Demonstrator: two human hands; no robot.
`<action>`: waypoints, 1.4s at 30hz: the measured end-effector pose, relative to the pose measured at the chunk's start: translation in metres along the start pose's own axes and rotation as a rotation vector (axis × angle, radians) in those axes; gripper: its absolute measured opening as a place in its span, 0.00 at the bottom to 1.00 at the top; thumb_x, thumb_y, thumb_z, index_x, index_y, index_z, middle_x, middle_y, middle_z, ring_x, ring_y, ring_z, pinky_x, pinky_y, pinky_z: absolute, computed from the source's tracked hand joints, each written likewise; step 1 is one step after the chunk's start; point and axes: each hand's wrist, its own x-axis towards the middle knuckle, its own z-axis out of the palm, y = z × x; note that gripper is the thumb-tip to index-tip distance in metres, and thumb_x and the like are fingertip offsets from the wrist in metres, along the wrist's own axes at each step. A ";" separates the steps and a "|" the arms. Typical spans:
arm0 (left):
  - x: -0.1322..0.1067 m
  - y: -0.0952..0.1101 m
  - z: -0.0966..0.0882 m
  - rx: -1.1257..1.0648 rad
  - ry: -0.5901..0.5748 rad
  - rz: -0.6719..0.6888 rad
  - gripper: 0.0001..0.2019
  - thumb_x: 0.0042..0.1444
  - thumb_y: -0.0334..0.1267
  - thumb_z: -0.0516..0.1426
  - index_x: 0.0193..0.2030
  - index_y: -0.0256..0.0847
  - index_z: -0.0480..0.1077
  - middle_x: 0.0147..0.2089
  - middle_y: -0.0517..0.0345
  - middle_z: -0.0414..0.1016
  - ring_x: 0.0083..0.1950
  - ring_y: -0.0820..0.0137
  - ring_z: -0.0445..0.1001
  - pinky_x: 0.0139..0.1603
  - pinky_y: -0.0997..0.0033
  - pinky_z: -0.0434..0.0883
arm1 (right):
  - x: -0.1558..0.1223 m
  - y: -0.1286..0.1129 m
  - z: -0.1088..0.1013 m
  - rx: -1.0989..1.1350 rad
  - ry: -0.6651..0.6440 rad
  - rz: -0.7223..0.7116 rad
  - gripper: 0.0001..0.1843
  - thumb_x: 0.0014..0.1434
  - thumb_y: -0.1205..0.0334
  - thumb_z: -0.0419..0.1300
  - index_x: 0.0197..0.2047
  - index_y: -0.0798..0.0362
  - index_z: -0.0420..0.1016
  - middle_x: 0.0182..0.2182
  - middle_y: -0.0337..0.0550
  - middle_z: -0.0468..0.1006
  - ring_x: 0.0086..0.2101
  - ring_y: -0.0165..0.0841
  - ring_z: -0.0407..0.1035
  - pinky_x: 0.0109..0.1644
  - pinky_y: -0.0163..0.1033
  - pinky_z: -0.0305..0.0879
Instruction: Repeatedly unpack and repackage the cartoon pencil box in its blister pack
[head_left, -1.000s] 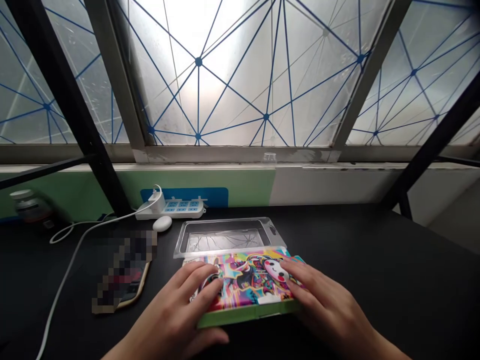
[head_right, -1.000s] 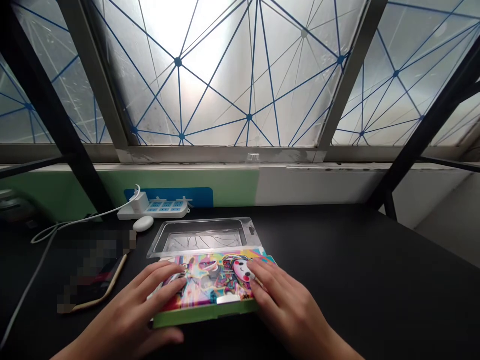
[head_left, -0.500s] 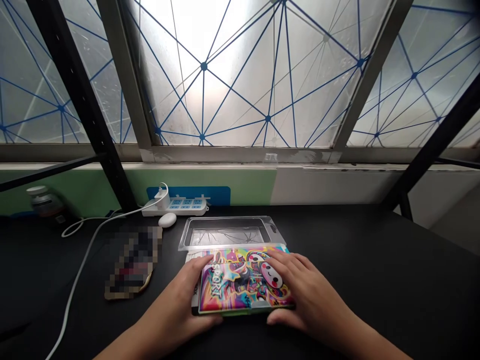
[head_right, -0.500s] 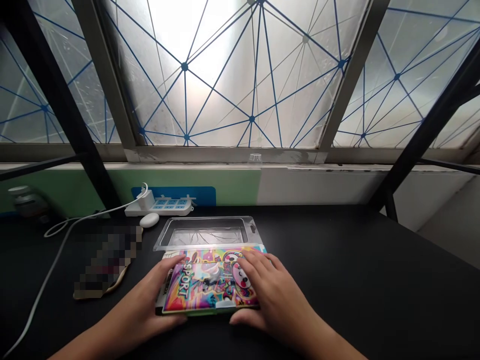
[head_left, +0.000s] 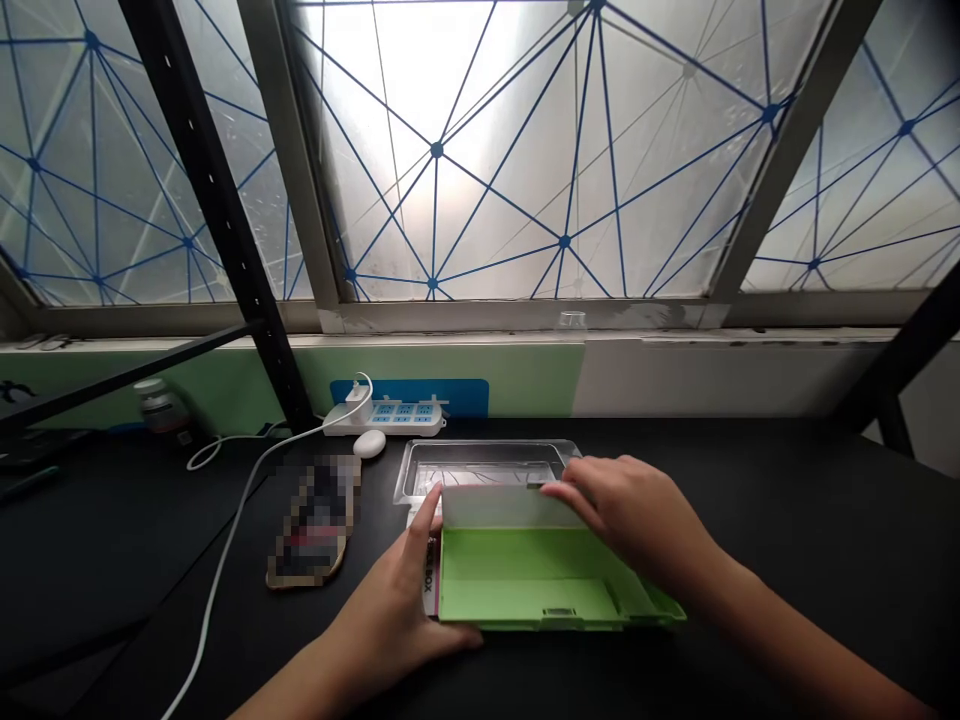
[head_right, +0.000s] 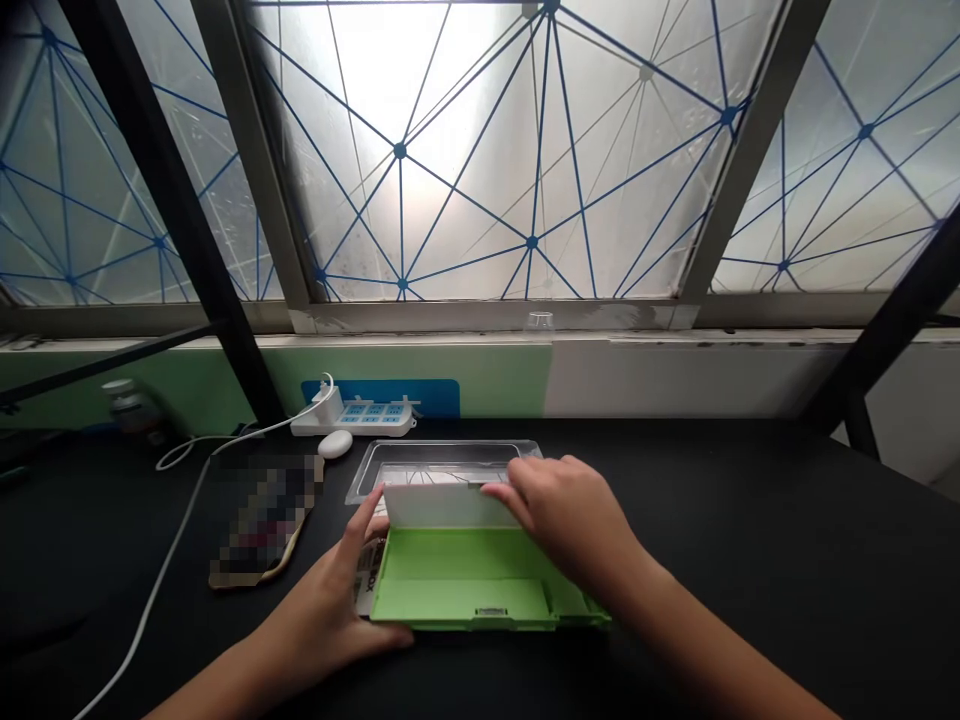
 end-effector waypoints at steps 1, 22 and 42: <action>0.000 0.000 0.000 -0.001 -0.003 -0.009 0.68 0.43 0.32 0.72 0.75 0.60 0.25 0.68 0.48 0.66 0.66 0.52 0.69 0.66 0.51 0.65 | 0.001 0.006 0.002 0.005 0.050 0.023 0.24 0.73 0.47 0.48 0.31 0.50 0.74 0.25 0.41 0.78 0.23 0.37 0.71 0.29 0.42 0.61; 0.009 0.007 -0.011 0.144 -0.061 0.039 0.26 0.62 0.49 0.59 0.66 0.48 0.66 0.66 0.50 0.71 0.65 0.53 0.70 0.65 0.57 0.68 | -0.076 0.023 0.009 0.388 0.163 0.077 0.19 0.66 0.42 0.58 0.49 0.48 0.71 0.36 0.43 0.80 0.33 0.38 0.76 0.33 0.40 0.73; 0.012 -0.004 -0.010 0.128 -0.124 0.051 0.40 0.62 0.56 0.59 0.75 0.44 0.52 0.73 0.42 0.60 0.73 0.47 0.57 0.71 0.43 0.57 | -0.028 -0.020 0.014 0.400 -0.154 0.035 0.14 0.69 0.49 0.56 0.45 0.50 0.72 0.38 0.47 0.78 0.38 0.41 0.71 0.42 0.46 0.69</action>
